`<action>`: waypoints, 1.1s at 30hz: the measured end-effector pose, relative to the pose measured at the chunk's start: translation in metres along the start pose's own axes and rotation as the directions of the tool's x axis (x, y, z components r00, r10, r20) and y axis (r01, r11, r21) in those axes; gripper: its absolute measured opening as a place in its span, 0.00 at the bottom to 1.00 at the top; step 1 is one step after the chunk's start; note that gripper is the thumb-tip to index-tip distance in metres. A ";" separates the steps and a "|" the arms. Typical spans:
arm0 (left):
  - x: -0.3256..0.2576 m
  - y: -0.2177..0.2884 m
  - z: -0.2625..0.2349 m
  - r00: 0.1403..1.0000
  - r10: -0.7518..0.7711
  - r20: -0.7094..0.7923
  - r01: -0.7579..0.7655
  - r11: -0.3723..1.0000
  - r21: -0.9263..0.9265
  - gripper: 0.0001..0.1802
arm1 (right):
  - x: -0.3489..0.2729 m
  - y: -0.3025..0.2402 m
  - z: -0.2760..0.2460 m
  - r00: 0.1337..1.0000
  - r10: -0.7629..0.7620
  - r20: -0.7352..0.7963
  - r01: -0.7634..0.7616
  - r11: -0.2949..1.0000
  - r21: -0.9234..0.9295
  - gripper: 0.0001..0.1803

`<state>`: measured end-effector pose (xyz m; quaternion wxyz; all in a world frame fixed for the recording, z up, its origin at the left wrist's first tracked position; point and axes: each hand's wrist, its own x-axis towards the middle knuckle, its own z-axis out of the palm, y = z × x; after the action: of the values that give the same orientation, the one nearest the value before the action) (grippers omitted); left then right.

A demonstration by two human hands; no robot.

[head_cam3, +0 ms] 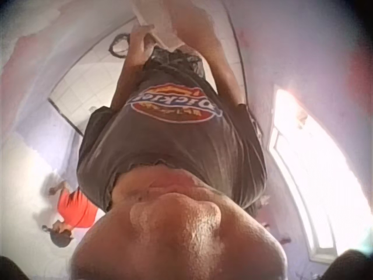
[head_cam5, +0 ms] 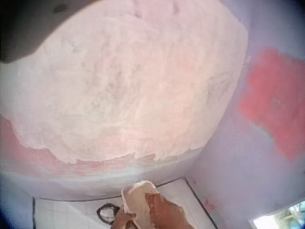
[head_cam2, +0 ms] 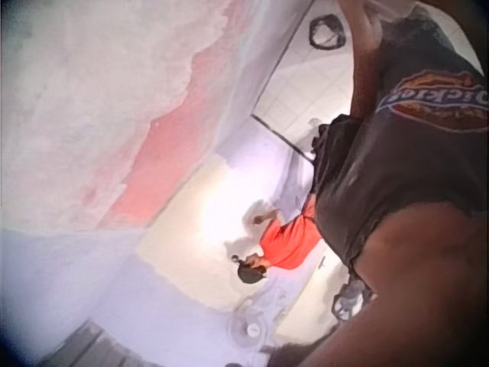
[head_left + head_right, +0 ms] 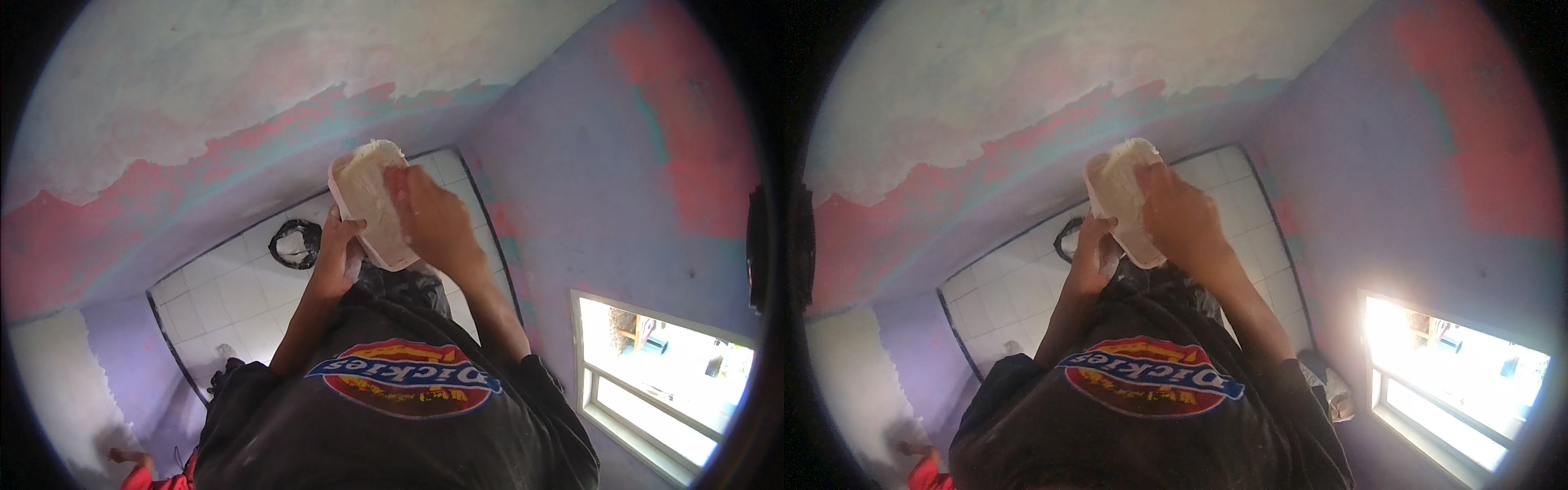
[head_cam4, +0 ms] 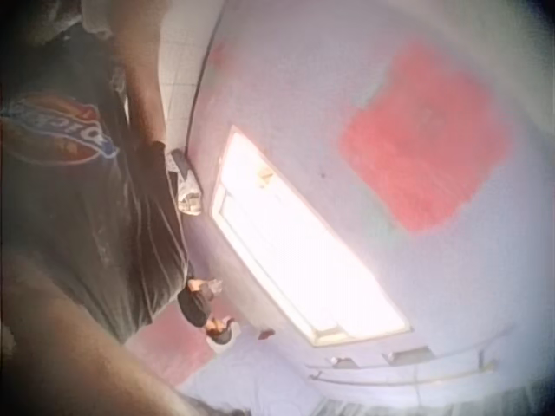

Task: The person repeatedly scoops white paint from a small container and applies it to the ceiling using a sponge. The ceiling is partially painted white over a pink and blue base. Another person is visible in the background working on a wall.

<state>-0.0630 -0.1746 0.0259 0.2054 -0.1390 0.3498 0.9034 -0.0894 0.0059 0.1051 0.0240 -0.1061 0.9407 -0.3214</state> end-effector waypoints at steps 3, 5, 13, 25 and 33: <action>0.002 -0.004 -0.003 0.998 0.063 0.016 -0.064 0.998 0.018 0.38 | -0.002 0.010 -0.008 0.997 0.041 -0.065 -0.039 0.999 0.023 0.17; 0.003 -0.003 0.002 0.996 0.086 0.039 -0.087 0.996 0.037 0.38 | -0.004 0.019 0.010 0.998 0.037 -0.050 -0.035 0.999 0.042 0.16; 0.008 -0.002 0.003 0.991 0.129 -0.014 -0.124 0.972 0.200 0.40 | -0.007 0.037 0.035 0.989 0.138 -0.046 -0.107 0.905 0.411 0.09; 0.010 0.010 -0.003 0.989 0.142 0.037 -0.145 0.983 0.109 0.39 | -0.011 0.069 0.039 0.918 0.388 0.087 -0.285 0.489 0.824 0.16; 0.015 0.010 -0.011 0.988 0.153 0.029 -0.153 0.988 -0.020 0.39 | -0.009 0.063 0.033 0.835 0.549 0.043 -0.286 0.365 0.886 0.15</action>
<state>-0.0792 -0.1850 0.0175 0.1396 -0.0998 0.3482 0.9216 -0.0888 0.0360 0.0402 0.0320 0.2084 0.6363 -0.7420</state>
